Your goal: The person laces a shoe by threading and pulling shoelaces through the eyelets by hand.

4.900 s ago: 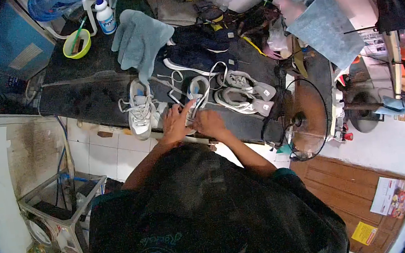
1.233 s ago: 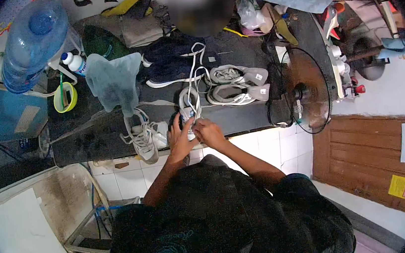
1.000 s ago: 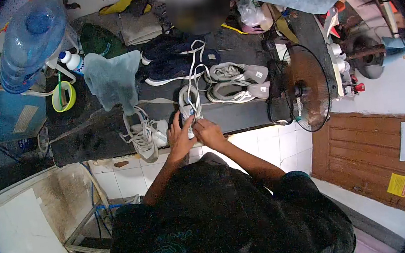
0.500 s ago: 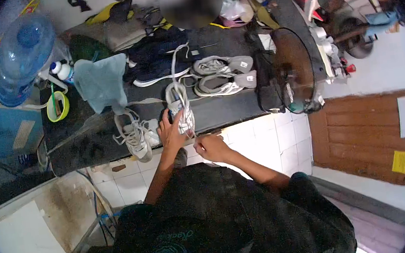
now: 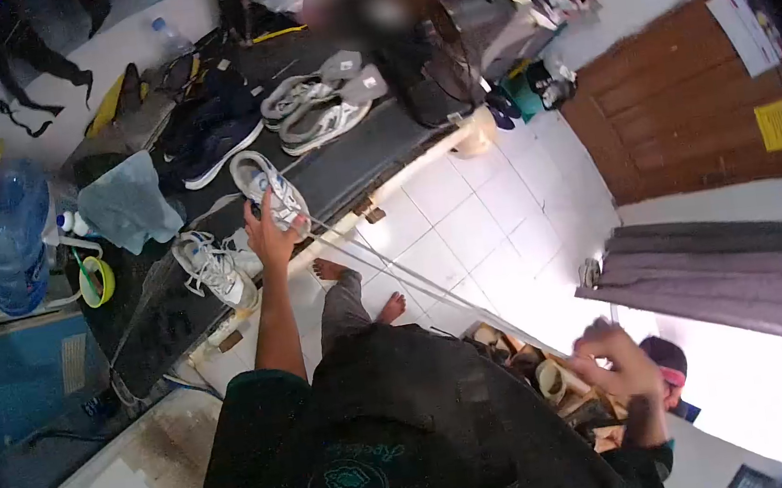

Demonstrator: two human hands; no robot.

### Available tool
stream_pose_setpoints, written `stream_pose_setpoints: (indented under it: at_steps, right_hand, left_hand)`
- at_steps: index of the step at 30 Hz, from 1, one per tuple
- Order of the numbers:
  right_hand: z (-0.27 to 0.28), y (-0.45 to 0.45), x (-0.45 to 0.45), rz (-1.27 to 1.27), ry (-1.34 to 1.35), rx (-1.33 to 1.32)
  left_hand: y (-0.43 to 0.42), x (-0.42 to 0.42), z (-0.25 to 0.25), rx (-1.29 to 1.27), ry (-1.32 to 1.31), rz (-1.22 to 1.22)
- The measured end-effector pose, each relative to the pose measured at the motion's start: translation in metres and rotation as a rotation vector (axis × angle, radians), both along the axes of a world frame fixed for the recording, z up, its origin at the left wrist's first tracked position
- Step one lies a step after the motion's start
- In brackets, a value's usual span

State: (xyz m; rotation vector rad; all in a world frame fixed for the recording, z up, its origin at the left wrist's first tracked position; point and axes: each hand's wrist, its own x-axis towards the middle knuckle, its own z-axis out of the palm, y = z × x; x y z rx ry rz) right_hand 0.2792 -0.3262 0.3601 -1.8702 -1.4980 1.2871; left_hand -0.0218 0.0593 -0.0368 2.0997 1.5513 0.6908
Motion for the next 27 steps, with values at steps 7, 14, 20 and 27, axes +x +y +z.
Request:
stream_pose_setpoints:
  at_steps: [7, 14, 20, 27]
  right_hand:
    - [0.095, -0.275, 0.028, -1.219, -0.451, 0.673]
    - [0.009, -0.272, 0.01, -1.032, -0.482, 0.296]
    - [-0.074, -0.062, -0.014, -0.489, -0.655, 0.238]
    - [-0.155, 0.089, -0.069, -0.203, -0.26, 0.423]
  left_hand:
    - [0.003, -0.001, -0.007, -0.025, 0.035, -0.009]
    - [0.005, 0.002, 0.0, -0.033, 0.126, 0.005]
    - [-0.057, 0.042, 0.09, 0.052, -0.33, -0.394]
    - [-0.178, 0.085, 0.133, -1.032, -0.803, -0.951]
